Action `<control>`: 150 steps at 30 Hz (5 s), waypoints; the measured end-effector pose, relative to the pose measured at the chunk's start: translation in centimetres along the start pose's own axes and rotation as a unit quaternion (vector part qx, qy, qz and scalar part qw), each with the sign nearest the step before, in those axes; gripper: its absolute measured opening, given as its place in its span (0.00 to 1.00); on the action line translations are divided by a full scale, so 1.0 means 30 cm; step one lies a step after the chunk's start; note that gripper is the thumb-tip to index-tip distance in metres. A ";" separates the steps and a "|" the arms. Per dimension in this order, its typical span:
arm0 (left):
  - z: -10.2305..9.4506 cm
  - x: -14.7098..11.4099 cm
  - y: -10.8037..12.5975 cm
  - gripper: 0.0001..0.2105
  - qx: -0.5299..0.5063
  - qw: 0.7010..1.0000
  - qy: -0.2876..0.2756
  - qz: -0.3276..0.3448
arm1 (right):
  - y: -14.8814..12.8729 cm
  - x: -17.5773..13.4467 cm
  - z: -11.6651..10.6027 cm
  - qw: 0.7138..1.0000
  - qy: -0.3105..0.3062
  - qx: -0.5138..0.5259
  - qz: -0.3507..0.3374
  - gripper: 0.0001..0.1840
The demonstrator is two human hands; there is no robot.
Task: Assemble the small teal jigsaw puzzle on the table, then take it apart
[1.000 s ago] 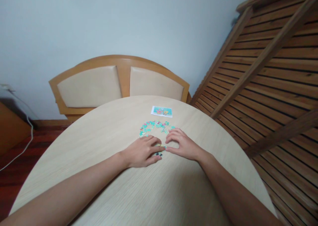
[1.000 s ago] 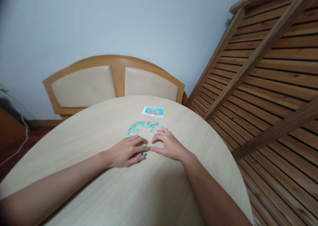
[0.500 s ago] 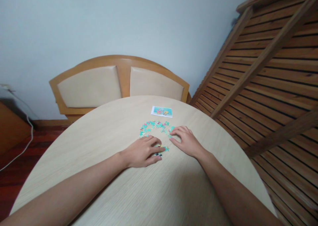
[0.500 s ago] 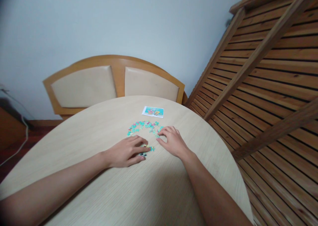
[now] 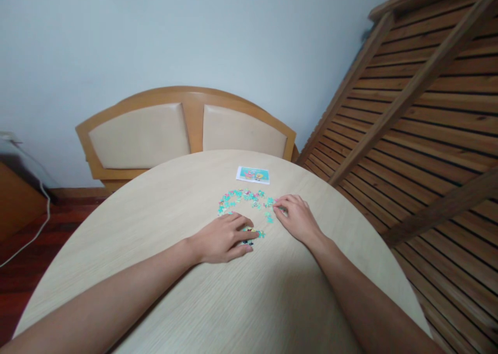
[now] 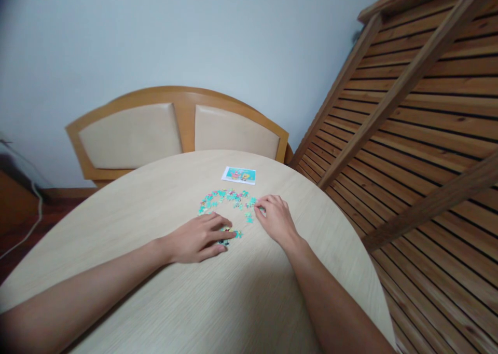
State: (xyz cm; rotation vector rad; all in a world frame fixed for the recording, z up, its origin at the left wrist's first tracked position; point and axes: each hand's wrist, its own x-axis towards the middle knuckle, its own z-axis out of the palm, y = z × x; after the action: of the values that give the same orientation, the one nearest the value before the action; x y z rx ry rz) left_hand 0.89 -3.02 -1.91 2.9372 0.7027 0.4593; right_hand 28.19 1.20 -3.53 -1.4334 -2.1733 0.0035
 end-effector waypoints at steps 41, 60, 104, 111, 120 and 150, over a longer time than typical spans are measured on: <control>0.039 0.008 -0.011 0.21 -0.037 0.999 0.010 -0.005 | -0.035 0.191 0.098 0.996 -0.030 0.052 0.061 0.10; 0.018 0.017 -0.002 0.18 -0.054 0.998 0.024 0.035 | 0.049 0.212 0.108 0.986 -0.072 0.123 0.083 0.18; 0.074 0.021 -0.017 0.09 -0.224 0.932 0.178 -0.221 | -0.196 -0.040 0.036 0.902 -0.114 0.407 0.092 0.10; 0.078 0.028 -0.021 0.07 -0.235 0.922 0.167 -0.257 | -0.175 -0.047 0.029 0.941 -0.106 0.321 0.016 0.08; 0.081 0.023 -0.033 0.07 -0.167 0.943 0.130 -0.256 | -0.163 -0.054 -0.021 0.967 -0.139 0.193 -0.093 0.19; 0.070 0.024 -0.024 0.05 -0.054 0.978 0.102 -0.176 | -0.155 -0.056 -0.015 0.963 -0.128 0.171 -0.166 0.09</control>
State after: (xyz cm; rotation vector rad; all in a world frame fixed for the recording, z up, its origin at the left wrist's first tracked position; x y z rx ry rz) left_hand 1.86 -2.09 -3.83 2.6079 1.1536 0.7398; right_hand 24.90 -2.39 -2.54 -0.9068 -2.4478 0.4440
